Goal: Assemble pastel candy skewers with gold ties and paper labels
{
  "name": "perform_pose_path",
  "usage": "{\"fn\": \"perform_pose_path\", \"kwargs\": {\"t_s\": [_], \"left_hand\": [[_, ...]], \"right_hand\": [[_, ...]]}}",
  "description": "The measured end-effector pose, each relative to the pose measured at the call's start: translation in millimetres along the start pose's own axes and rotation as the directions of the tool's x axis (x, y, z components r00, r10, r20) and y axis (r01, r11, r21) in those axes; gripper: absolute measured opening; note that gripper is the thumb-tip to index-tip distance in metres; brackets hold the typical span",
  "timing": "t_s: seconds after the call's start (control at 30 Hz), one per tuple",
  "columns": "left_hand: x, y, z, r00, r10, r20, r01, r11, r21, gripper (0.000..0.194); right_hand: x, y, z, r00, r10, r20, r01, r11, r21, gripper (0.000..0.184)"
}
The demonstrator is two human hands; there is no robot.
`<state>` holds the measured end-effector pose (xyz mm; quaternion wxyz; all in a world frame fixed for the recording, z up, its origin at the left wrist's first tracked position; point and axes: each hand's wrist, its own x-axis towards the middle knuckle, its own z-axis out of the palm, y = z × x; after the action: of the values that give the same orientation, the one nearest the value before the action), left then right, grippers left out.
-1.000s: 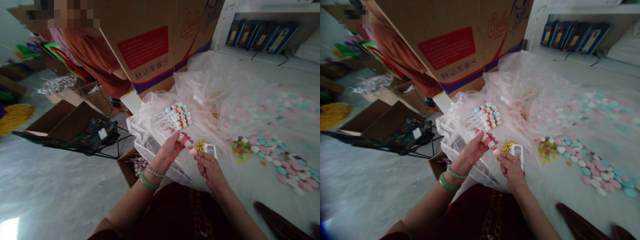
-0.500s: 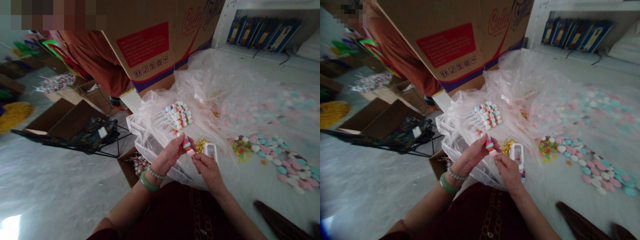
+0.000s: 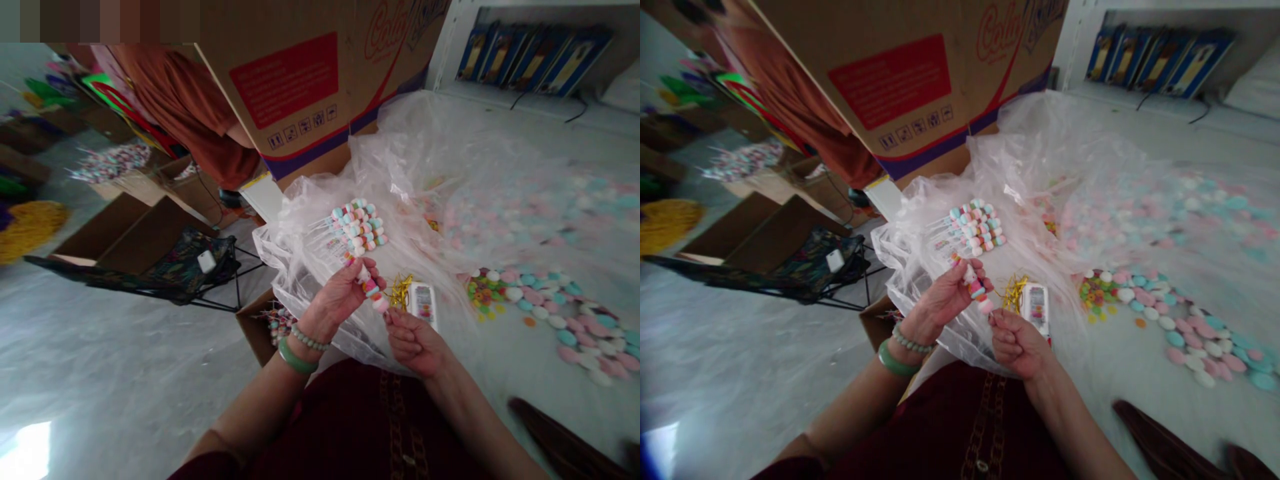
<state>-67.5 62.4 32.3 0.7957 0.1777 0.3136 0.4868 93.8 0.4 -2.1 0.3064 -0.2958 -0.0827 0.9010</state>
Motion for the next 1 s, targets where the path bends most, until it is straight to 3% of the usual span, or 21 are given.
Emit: {"fn": "perform_pose_path", "kwargs": {"t_s": [0.17, 0.27, 0.4, 0.53, 0.6, 0.73, 0.83, 0.9, 1.0], "left_hand": [[0.1, 0.8, -2.1, 0.996, -0.087, -0.003, 0.087, 0.996, -0.004, 0.024], [0.9, 4.7, -5.1, 0.995, -0.085, -0.048, 0.086, 0.996, 0.025, 0.021], [1.3, 6.9, -6.1, 0.988, -0.036, -0.153, 0.043, 0.998, 0.046, 0.015], [0.7, 3.5, -5.4, 0.974, -0.09, -0.205, 0.102, 0.994, 0.046, 0.016], [0.4, 2.3, -6.7, 0.975, -0.092, -0.203, 0.106, 0.993, 0.057, 0.017], [-0.8, 2.7, -12.1, 0.985, -0.056, -0.162, 0.071, 0.994, 0.087, 0.019], [-2.1, 1.4, -14.7, 0.99, -0.032, -0.14, 0.05, 0.991, 0.125, 0.019], [-2.9, -1.4, -14.5, 0.99, -0.013, -0.137, 0.03, 0.992, 0.123, 0.018], [-3.8, -6.2, -11.8, 0.991, -0.004, -0.136, 0.017, 0.995, 0.095, 0.019]], "right_hand": [[1.0, 7.3, -0.5, 0.999, 0.013, 0.05, -0.013, 1.0, -0.004, 0.022], [-1.1, 12.2, 1.6, 0.987, -0.148, -0.058, 0.134, 0.971, -0.196, 0.022], [-5.6, 12.1, 3.5, 0.889, -0.444, -0.117, 0.294, 0.746, -0.597, 0.017], [-6.6, 10.7, 0.9, 0.733, -0.671, -0.114, 0.284, 0.454, -0.845, 0.014], [-5.8, 11.6, -1.7, 0.699, -0.694, -0.174, 0.258, 0.472, -0.843, 0.015], [-3.3, 13.3, -3.6, 0.756, -0.583, -0.296, 0.258, 0.682, -0.685, 0.018], [-0.9, 14.0, -1.4, 0.784, -0.526, -0.33, 0.263, 0.763, -0.59, 0.019], [0.8, 15.2, 0.3, 0.776, -0.535, -0.335, 0.26, 0.754, -0.603, 0.02], [2.4, 17.5, 2.9, 0.737, -0.603, -0.306, 0.243, 0.659, -0.712, 0.019]]}}
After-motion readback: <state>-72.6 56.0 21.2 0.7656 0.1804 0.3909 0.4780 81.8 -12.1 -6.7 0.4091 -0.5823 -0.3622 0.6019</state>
